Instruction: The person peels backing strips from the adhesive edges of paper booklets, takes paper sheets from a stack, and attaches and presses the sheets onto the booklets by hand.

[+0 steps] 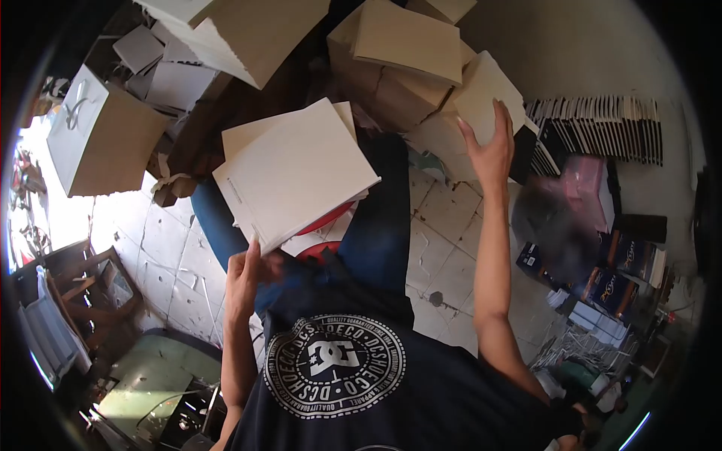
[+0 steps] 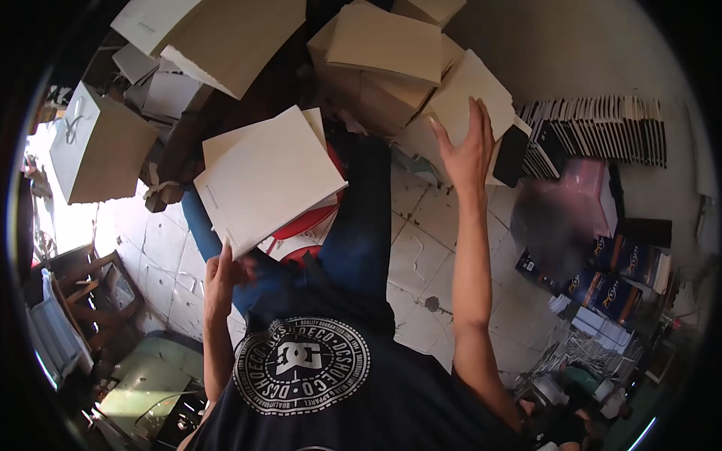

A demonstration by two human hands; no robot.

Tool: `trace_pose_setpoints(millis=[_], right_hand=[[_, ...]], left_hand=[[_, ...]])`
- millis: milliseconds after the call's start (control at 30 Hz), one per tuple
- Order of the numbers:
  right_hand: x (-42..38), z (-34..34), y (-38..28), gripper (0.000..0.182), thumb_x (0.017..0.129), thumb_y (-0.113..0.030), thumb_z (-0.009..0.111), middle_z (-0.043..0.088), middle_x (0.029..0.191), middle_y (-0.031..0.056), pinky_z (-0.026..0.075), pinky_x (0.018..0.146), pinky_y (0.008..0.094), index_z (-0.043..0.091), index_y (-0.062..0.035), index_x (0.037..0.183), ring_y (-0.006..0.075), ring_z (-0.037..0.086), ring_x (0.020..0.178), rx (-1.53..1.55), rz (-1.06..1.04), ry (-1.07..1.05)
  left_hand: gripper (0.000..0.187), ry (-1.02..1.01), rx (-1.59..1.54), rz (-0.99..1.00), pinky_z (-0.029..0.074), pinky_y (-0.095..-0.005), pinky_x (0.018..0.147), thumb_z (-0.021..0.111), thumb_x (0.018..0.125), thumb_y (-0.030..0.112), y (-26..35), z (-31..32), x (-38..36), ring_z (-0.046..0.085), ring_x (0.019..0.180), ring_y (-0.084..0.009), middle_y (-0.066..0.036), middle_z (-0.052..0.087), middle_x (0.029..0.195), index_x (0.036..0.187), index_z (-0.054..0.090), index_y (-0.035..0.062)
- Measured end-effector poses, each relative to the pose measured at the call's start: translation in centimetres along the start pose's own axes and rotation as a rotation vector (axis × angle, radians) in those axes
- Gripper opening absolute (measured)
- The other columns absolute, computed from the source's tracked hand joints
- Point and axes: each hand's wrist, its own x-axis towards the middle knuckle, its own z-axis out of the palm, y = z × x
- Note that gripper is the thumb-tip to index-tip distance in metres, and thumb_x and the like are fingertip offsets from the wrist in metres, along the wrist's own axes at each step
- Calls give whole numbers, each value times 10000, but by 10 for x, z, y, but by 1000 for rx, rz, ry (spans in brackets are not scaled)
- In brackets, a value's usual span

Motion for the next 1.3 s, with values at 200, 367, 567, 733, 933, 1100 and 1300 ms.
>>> trace_pose_setpoints(millis=[200,367,567,733,933,1100,1300], right_hand=[[-21,46,63,333,959,-231,607,677,1003,262,519,850,480,623,20,1177,434,648,1000,112,209,-280],[-17,-22,-5,128,986,-60,516,594,701,193,454,528,358,593,13,914,377,619,611,167,304,210],[-56,-105,-170,479,813,-113,703,587,1303,255,480,996,425,603,43,1255,385,612,1160,752,-182,-325],[-37,-88,-125,654,882,-206,729,515,1391,230,425,1050,419,436,44,1411,336,519,1279,650,222,-126],[-47,-68,-164,231,1018,-90,535,677,863,20,417,658,166,546,19,1222,-8,524,730,1396,717,-440],[-66,-78,-177,207,1012,-99,526,632,968,15,420,695,196,599,22,1163,41,526,814,1212,648,-513],[-74,-88,-189,204,999,-151,491,613,916,61,464,745,254,576,33,1021,102,564,853,1165,701,-463]], left_hand=[[355,90,223,365,427,-232,604,601,969,271,33,-12,-42,602,627,-116,-56,647,657,934,673,-74],[710,-135,-10,682,440,-374,963,744,830,426,63,44,-30,592,1131,-251,-190,598,1222,1287,524,-71],[654,-252,-123,758,442,-341,931,708,903,318,47,132,4,563,1099,-181,-138,621,1194,1376,475,-69],[320,-22,-326,636,516,-242,673,451,1066,270,56,64,-5,640,792,-96,-56,686,917,1051,627,3],[360,533,82,928,472,-328,918,571,1000,163,79,44,7,591,1096,-208,-161,612,1207,1275,505,-61],[550,267,630,1205,429,-473,1003,761,705,-6,111,68,-16,568,1159,-373,-192,603,1219,1220,570,-26],[324,137,530,1319,474,-346,795,734,807,139,81,100,0,645,946,-220,-103,644,1089,1103,654,34]])
